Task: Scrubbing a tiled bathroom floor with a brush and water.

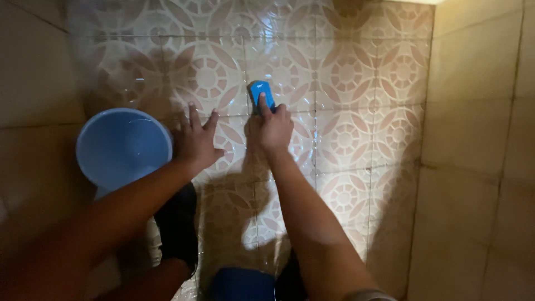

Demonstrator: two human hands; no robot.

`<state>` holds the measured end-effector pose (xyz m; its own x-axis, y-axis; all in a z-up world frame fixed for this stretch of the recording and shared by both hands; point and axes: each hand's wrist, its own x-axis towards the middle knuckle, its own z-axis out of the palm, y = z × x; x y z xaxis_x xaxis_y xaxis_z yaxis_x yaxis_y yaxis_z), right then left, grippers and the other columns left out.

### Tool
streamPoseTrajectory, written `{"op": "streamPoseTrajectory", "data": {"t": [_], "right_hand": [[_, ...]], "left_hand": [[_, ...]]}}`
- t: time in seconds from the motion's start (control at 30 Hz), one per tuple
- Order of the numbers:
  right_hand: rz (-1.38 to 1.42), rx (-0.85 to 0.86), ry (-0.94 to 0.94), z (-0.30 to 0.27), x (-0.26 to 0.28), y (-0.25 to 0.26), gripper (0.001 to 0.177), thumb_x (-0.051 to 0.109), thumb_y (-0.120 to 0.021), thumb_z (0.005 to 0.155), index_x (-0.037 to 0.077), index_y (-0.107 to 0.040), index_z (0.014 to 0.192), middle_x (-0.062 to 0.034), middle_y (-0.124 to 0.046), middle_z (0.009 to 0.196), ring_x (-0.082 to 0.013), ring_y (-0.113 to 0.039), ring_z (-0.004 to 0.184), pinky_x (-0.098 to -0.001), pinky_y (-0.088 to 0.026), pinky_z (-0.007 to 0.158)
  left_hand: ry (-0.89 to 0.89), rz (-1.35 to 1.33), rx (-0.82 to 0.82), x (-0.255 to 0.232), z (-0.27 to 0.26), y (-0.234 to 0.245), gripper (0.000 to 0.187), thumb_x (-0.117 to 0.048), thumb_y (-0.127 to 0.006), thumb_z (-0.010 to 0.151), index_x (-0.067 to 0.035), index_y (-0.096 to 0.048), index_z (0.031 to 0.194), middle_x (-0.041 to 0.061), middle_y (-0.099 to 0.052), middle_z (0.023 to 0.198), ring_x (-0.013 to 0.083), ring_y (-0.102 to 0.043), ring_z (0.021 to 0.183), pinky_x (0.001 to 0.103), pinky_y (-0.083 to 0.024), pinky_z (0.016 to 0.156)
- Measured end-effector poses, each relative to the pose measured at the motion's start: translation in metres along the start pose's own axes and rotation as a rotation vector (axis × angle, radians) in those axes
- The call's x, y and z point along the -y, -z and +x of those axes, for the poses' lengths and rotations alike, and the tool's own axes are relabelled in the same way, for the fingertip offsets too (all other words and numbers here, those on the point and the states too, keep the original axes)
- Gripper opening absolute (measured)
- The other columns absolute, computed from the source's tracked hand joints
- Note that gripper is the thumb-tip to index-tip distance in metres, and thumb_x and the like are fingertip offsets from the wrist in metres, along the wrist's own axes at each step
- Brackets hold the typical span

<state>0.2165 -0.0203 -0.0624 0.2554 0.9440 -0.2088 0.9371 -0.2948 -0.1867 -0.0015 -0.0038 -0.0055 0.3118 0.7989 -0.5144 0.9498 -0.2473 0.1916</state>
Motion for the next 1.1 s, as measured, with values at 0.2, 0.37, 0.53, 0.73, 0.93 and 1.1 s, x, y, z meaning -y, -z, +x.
{"op": "streamPoseTrajectory", "data": {"t": [0.2,0.37,0.53,0.73,0.93,1.1], "right_hand": [[0.121,-0.199,0.07,-0.084,-0.022,-0.013,0.058,0.04,-0.069,0.09,0.04,-0.056,0.146,-0.0128,-0.06,0.097,-0.0401,-0.067,0.086,-0.0552,-0.056,0.069],[0.051,-0.258,0.139,-0.085,-0.03,-0.021,0.06,0.034,-0.071,0.088,0.041,-0.056,0.146,-0.0141,-0.056,0.093,-0.0409,-0.064,0.076,-0.0533,-0.054,0.063],[0.096,-0.202,0.074,-0.006,-0.037,-0.007,0.056,0.035,-0.071,0.092,0.04,-0.056,0.146,-0.0139,-0.056,0.096,-0.0406,-0.066,0.082,-0.0519,-0.057,0.068],[0.117,-0.121,-0.041,-0.034,-0.05,-0.025,0.063,0.039,-0.069,0.092,0.047,-0.045,0.15,-0.0134,-0.053,0.09,-0.0431,-0.067,0.078,-0.0564,-0.058,0.069],[0.135,-0.06,-0.006,-0.1,-0.042,0.003,0.061,0.041,-0.07,0.088,0.045,-0.053,0.146,-0.0141,-0.055,0.09,-0.0422,-0.067,0.077,-0.0544,-0.058,0.065],[0.006,-0.229,-0.018,-0.04,-0.056,-0.024,0.057,0.049,-0.069,0.086,0.042,-0.059,0.141,-0.0107,-0.049,0.084,-0.0383,-0.063,0.071,-0.053,-0.057,0.06]], "left_hand": [[-0.022,0.005,-0.132,0.004,0.006,-0.019,0.113,-0.05,-0.086,0.065,-0.021,-0.038,0.163,0.036,-0.022,0.164,0.0597,-0.024,0.148,0.079,-0.033,0.103],[-0.041,-0.041,-0.088,0.001,0.003,-0.001,0.108,-0.048,-0.085,0.07,-0.022,-0.037,0.162,0.03,-0.022,0.166,0.0542,-0.023,0.15,0.076,-0.029,0.108],[-0.057,-0.024,-0.093,-0.001,0.002,0.002,0.108,-0.046,-0.086,0.069,-0.021,-0.038,0.162,0.031,-0.024,0.165,0.0559,-0.025,0.149,0.078,-0.04,0.097],[-0.058,0.009,-0.075,0.001,0.004,0.0,0.108,-0.05,-0.084,0.071,-0.022,-0.035,0.163,0.029,-0.022,0.167,0.0547,-0.023,0.151,0.079,-0.041,0.096],[-0.093,-0.009,-0.138,0.004,0.007,-0.006,0.109,-0.047,-0.086,0.067,-0.018,-0.04,0.161,0.032,-0.028,0.163,0.0573,-0.029,0.147,0.078,-0.043,0.093],[-0.133,0.041,-0.229,0.011,0.005,-0.017,0.11,-0.049,-0.089,0.063,-0.014,-0.046,0.158,0.035,-0.035,0.158,0.0587,-0.036,0.142,0.072,-0.042,0.1]]}}
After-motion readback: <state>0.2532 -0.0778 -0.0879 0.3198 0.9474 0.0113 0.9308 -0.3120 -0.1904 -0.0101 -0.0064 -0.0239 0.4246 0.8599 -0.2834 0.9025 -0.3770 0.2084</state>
